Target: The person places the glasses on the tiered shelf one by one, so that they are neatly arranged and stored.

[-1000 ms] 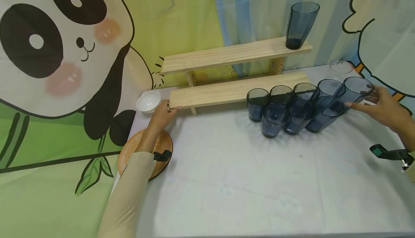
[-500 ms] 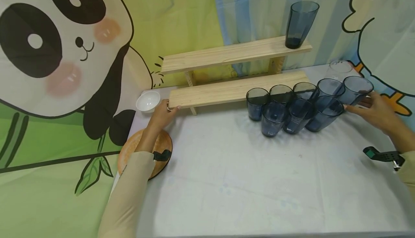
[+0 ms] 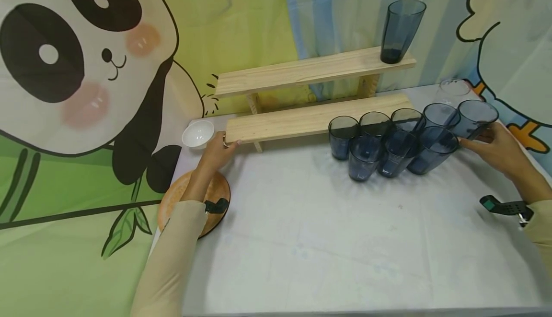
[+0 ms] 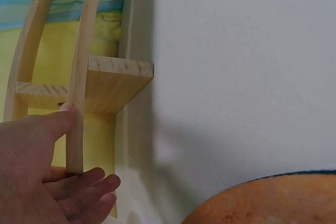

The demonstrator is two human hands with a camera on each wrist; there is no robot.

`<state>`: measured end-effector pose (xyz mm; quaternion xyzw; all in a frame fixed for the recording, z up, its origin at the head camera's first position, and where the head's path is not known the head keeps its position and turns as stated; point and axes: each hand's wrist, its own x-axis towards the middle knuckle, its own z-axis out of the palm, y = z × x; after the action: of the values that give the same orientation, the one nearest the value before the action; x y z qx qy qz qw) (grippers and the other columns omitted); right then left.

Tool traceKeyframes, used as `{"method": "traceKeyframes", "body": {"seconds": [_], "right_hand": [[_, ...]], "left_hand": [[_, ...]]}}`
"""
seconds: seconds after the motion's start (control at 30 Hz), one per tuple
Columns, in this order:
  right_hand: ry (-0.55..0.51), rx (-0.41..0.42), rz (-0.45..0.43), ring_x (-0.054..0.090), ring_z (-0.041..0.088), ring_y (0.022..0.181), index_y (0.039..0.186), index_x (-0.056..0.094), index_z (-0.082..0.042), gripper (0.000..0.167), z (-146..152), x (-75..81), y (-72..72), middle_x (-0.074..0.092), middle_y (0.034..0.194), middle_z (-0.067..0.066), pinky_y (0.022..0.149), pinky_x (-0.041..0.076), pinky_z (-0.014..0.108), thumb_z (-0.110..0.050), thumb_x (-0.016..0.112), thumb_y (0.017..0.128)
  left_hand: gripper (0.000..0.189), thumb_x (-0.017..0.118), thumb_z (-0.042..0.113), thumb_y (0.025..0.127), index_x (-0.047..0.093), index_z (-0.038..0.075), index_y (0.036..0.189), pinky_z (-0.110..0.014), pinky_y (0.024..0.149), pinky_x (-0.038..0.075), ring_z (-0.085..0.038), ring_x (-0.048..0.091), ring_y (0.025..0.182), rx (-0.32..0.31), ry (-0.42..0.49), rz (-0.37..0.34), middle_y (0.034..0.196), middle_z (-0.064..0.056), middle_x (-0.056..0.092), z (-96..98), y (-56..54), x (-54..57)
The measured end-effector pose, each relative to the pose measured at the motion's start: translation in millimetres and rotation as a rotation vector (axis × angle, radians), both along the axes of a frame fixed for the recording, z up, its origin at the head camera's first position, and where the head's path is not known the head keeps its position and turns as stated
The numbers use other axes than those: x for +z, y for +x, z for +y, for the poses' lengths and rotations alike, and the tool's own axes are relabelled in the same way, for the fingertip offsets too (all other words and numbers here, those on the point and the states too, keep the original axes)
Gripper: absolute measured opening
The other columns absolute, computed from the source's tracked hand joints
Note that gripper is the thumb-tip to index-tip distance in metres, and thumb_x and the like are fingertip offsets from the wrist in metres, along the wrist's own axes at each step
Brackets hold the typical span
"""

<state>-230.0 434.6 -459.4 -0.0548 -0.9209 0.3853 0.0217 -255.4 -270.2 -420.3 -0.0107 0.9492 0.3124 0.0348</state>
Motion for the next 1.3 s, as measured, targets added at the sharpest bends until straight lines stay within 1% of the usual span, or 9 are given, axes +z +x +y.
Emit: {"method": "traceKeyframes", "body": {"seconds": [0.17, 0.3, 0.4, 0.53, 0.63, 0.9, 1.03, 1.2, 1.3], "right_hand": [[0.011, -0.007, 0.015, 0.037, 0.061, 0.134, 0.166, 0.021, -0.004, 0.08, -1.0, -3.1, -0.9, 0.038, 0.15, 0.041, 0.109, 0.032, 0.078, -0.038, 0.061, 0.106], [0.02, -0.02, 0.036, 0.038, 0.06, 0.133, 0.166, 0.023, -0.006, 0.079, -2.0, -6.0, -1.2, 0.04, 0.149, 0.04, 0.107, 0.033, 0.078, -0.04, 0.061, 0.106], [0.018, -0.03, 0.034, 0.038, 0.06, 0.134, 0.167, 0.022, -0.005, 0.081, -2.1, -6.8, -1.0, 0.039, 0.149, 0.04, 0.107, 0.034, 0.078, -0.041, 0.06, 0.106], [0.022, -0.044, -0.001, 0.034, 0.064, 0.14, 0.166, 0.019, -0.001, 0.084, -1.1, -6.1, 0.9, 0.037, 0.151, 0.043, 0.108, 0.031, 0.08, -0.044, 0.059, 0.106], [0.03, -0.049, -0.019, 0.031, 0.066, 0.142, 0.166, 0.017, 0.0, 0.086, -0.5, -5.3, 2.2, 0.036, 0.153, 0.044, 0.109, 0.029, 0.08, -0.046, 0.058, 0.106], [-0.012, -0.036, 0.013, 0.026, 0.064, 0.148, 0.169, 0.014, -0.008, 0.085, 0.1, -7.7, -0.6, 0.027, 0.162, 0.041, 0.112, 0.027, 0.079, -0.044, 0.059, 0.106], [-0.01, -0.024, 0.019, 0.028, 0.063, 0.148, 0.168, 0.016, -0.005, 0.084, 1.0, -7.5, -1.4, 0.029, 0.161, 0.041, 0.113, 0.028, 0.077, -0.042, 0.06, 0.106], [0.004, -0.025, 0.0, 0.03, 0.064, 0.146, 0.166, 0.018, 0.001, 0.085, 1.3, -5.4, -1.1, 0.03, 0.16, 0.042, 0.109, 0.031, 0.078, -0.043, 0.06, 0.106], [0.015, -0.028, -0.008, 0.03, 0.065, 0.145, 0.164, 0.02, 0.003, 0.084, 1.3, -3.8, 0.1, 0.03, 0.159, 0.043, 0.109, 0.031, 0.078, -0.044, 0.059, 0.106]], "left_hand": [[0.074, 0.059, 0.042, 0.108, 0.033, -0.006, 0.157, -0.057, 0.107, 0.048, -0.043, 0.056, 0.129, -0.002, -0.001, -0.005, 0.152, -0.031, 0.049, 0.5, 0.1, 0.6], [0.074, 0.059, 0.043, 0.108, 0.032, -0.006, 0.158, -0.057, 0.107, 0.048, -0.044, 0.057, 0.13, 0.001, -0.002, -0.008, 0.152, -0.031, 0.049, 0.4, 0.8, 1.0], [0.075, 0.059, 0.043, 0.108, 0.032, -0.007, 0.157, -0.058, 0.107, 0.048, -0.044, 0.056, 0.13, -0.001, -0.003, -0.009, 0.151, -0.032, 0.05, 1.1, 0.8, 2.0], [0.075, 0.058, 0.044, 0.108, 0.032, -0.007, 0.157, -0.058, 0.108, 0.046, -0.044, 0.056, 0.13, -0.009, -0.006, -0.01, 0.149, -0.032, 0.051, 1.0, 0.1, 1.1], [0.074, 0.059, 0.044, 0.108, 0.033, -0.007, 0.156, -0.057, 0.108, 0.047, -0.044, 0.056, 0.129, -0.008, -0.004, -0.005, 0.148, -0.031, 0.051, 0.0, -0.6, -0.2], [0.075, 0.059, 0.045, 0.108, 0.034, -0.006, 0.157, -0.057, 0.106, 0.049, -0.044, 0.057, 0.128, -0.01, 0.002, 0.002, 0.152, -0.031, 0.05, -1.8, -0.7, -0.9], [0.075, 0.059, 0.045, 0.108, 0.034, -0.006, 0.156, -0.056, 0.107, 0.048, -0.044, 0.057, 0.128, -0.013, 0.004, 0.006, 0.151, -0.031, 0.05, -1.8, -1.0, -1.0], [0.074, 0.059, 0.044, 0.108, 0.035, -0.007, 0.155, -0.056, 0.106, 0.049, -0.044, 0.057, 0.127, -0.014, 0.003, 0.009, 0.15, -0.031, 0.051, -2.0, -0.6, -0.8], [0.073, 0.06, 0.043, 0.108, 0.036, -0.007, 0.155, -0.056, 0.107, 0.048, -0.043, 0.057, 0.128, -0.018, 0.012, 0.012, 0.149, -0.031, 0.051, -2.1, -0.3, 0.1]]}}
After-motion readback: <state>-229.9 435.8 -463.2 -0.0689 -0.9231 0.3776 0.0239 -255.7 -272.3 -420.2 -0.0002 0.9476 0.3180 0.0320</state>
